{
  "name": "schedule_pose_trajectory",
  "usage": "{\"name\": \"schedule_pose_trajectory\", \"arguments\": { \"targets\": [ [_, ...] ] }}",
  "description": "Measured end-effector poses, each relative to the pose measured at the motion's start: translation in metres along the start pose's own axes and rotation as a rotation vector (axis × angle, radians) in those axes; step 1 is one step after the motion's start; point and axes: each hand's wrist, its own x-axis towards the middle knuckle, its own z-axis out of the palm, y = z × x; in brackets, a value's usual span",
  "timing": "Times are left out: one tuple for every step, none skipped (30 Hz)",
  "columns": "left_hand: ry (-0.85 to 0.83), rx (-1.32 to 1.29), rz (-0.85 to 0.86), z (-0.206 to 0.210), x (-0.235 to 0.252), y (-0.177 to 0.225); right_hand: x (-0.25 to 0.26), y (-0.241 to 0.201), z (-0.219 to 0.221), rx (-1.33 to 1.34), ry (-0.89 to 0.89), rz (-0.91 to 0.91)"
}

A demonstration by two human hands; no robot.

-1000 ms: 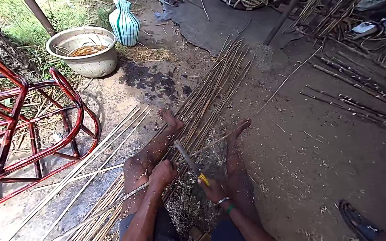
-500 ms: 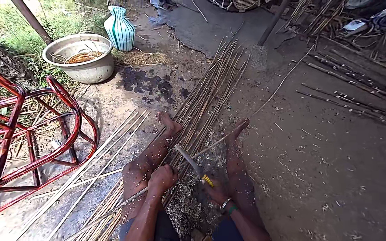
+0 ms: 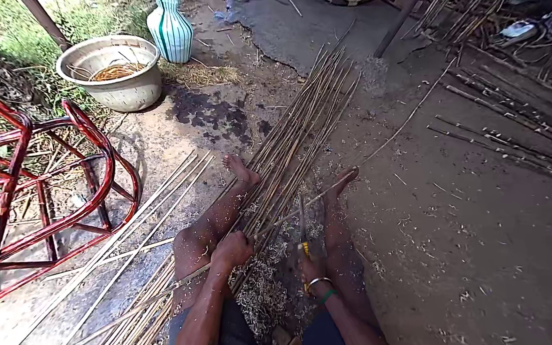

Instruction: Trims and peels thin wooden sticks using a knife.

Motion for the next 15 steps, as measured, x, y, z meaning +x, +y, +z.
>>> {"name": "schedule_pose_trajectory", "arguments": {
  "targets": [
    [0.007, -0.004, 0.0, -0.002, 0.002, 0.001, -0.002, -0.008, -0.005, -0.077, -0.059, -0.057],
    [0.008, -0.006, 0.005, -0.002, 0.002, 0.001, -0.006, -0.01, -0.008, -0.16, -0.134, -0.114],
    [0.008, -0.009, 0.016, -0.003, 0.003, 0.0, -0.005, -0.009, -0.009, -0.176, -0.134, -0.138],
    [0.003, -0.019, 0.026, -0.002, 0.003, 0.0, -0.003, -0.004, -0.009, -0.126, -0.069, -0.104],
    [-0.006, -0.023, 0.033, 0.002, 0.002, -0.002, -0.003, 0.002, -0.007, -0.058, 0.0, -0.029],
    [-0.011, -0.018, 0.037, 0.002, 0.003, -0.003, -0.002, 0.003, -0.003, -0.038, 0.016, 0.004],
    [-0.011, -0.015, 0.043, -0.002, 0.005, -0.002, -0.001, -0.003, -0.004, -0.074, -0.035, -0.044],
    [-0.014, -0.018, 0.053, -0.003, 0.006, -0.002, -0.006, -0.008, -0.005, -0.143, -0.107, -0.119],
    [-0.016, -0.014, 0.058, -0.004, 0.007, -0.002, -0.007, -0.009, -0.005, -0.168, -0.12, -0.152],
    [-0.018, -0.005, 0.05, -0.004, 0.007, -0.002, -0.004, -0.006, -0.006, -0.151, -0.067, -0.123],
    [-0.022, 0.004, 0.04, 0.0, 0.005, -0.004, -0.003, 0.001, -0.004, -0.108, 0.002, -0.042],
    [-0.025, 0.013, 0.035, 0.0, 0.004, -0.004, -0.003, 0.0, 0.0, -0.08, 0.025, 0.01],
    [-0.02, 0.019, 0.032, -0.005, 0.006, -0.002, -0.004, -0.009, 0.001, -0.1, -0.015, -0.02],
    [-0.015, 0.024, 0.032, -0.006, 0.005, -0.002, -0.011, -0.016, 0.002, -0.155, -0.098, -0.096],
    [-0.006, 0.032, 0.034, -0.006, 0.003, -0.001, -0.016, -0.019, 0.002, -0.183, -0.147, -0.153]
  ]
}}
